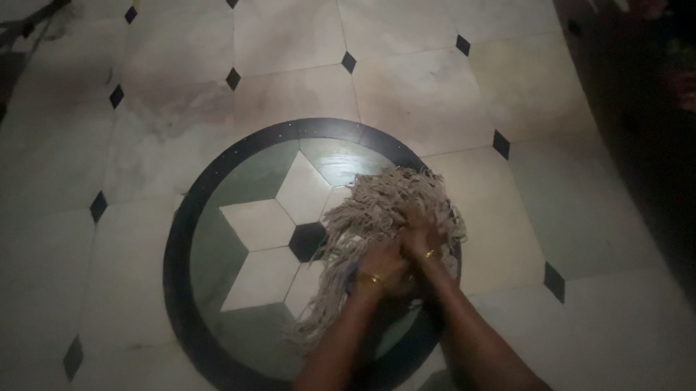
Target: The person cleans a mop head by hand, rinsing it in a bucket of water and wringing it out on the floor.
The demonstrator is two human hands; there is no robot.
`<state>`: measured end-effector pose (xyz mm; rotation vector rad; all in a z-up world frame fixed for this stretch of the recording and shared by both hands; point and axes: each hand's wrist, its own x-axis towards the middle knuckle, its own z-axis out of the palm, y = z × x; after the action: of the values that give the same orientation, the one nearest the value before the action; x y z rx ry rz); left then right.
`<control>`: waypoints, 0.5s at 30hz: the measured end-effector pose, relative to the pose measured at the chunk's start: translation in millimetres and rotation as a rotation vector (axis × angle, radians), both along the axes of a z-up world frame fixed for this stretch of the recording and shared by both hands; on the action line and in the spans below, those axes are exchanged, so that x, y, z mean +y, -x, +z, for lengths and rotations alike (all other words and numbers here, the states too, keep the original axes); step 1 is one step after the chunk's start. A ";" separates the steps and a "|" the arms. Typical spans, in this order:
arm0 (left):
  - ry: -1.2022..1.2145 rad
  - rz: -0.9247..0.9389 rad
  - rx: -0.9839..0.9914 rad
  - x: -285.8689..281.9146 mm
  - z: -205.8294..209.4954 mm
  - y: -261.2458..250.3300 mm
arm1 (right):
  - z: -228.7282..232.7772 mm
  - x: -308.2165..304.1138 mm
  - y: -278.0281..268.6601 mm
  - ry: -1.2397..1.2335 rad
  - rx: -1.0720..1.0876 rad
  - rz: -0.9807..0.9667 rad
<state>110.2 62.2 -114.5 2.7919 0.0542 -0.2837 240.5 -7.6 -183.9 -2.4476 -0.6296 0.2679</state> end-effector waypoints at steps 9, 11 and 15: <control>0.087 0.520 0.458 -56.7 58.1 65.7 | 33.7 26.8 71.3 0.063 0.113 0.664; 0.087 0.563 0.527 -62.6 56.2 79.8 | 60.0 29.4 103.0 0.028 -0.075 0.900; -0.055 0.575 0.481 -77.4 47.9 114.0 | 111.6 19.9 148.3 -0.174 0.907 0.577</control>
<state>-3.8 -15.2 -66.6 2.5478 0.9613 -0.7915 92.2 12.3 -72.3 -1.6521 -0.8481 1.3759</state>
